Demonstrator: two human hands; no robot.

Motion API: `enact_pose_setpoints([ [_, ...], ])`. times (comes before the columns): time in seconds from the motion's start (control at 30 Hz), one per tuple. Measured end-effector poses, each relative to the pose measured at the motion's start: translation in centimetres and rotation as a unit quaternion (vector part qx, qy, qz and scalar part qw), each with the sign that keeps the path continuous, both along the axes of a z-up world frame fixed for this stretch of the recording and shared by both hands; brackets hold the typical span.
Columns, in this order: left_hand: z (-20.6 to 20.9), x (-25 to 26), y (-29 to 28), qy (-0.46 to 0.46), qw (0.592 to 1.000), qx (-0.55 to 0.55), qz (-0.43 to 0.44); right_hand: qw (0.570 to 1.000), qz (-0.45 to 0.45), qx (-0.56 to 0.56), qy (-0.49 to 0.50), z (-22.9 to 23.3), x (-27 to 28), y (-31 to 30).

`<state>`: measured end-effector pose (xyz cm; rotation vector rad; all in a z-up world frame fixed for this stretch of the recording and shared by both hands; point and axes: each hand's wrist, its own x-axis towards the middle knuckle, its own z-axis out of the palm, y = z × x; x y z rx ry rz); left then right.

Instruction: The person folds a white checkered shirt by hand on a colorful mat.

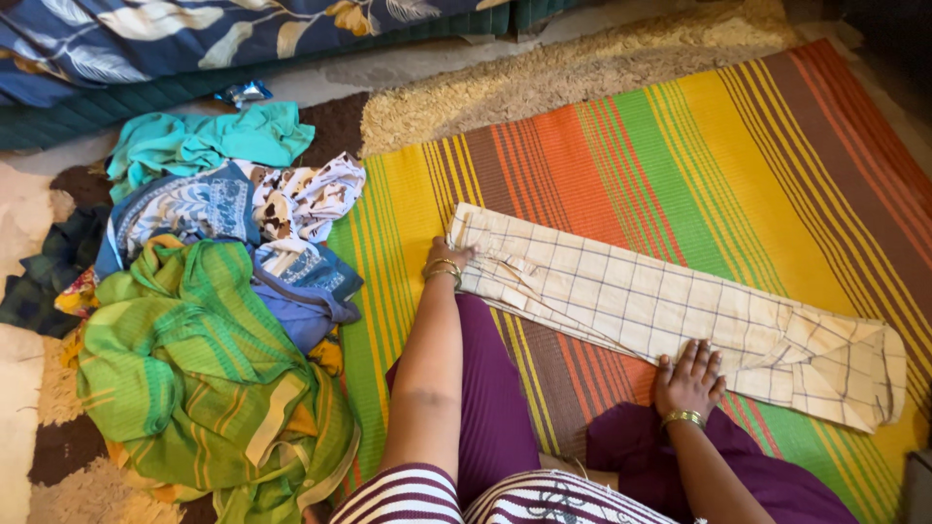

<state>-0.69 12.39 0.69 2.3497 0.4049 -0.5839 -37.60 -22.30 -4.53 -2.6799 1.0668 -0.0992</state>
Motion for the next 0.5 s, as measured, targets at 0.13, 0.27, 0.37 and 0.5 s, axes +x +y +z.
enact_pose_setpoints([
  [0.13, -1.4, 0.4, 0.2, -0.001, 0.998, -0.068, 0.006, 1.0, 0.003, -0.013, 0.002, 0.2, -0.1, 0.1],
  [0.27, -3.2, 1.0, 0.3, -0.021, 0.989, -0.141, -0.028, 1.0, 0.0, -0.017, 0.01, 0.2, 0.1, 0.0],
  [0.37, -4.6, 1.4, -0.3, -0.03, 0.983, -0.178, -0.029, 1.0, -0.006, -0.007, 0.017, -0.1, 0.1, -0.2],
  [0.5, -3.9, 1.0, -2.3, -0.154, 0.954, -0.243, -0.08, 1.0, -0.007, 0.007, 0.016, -0.3, 0.1, -0.5],
])
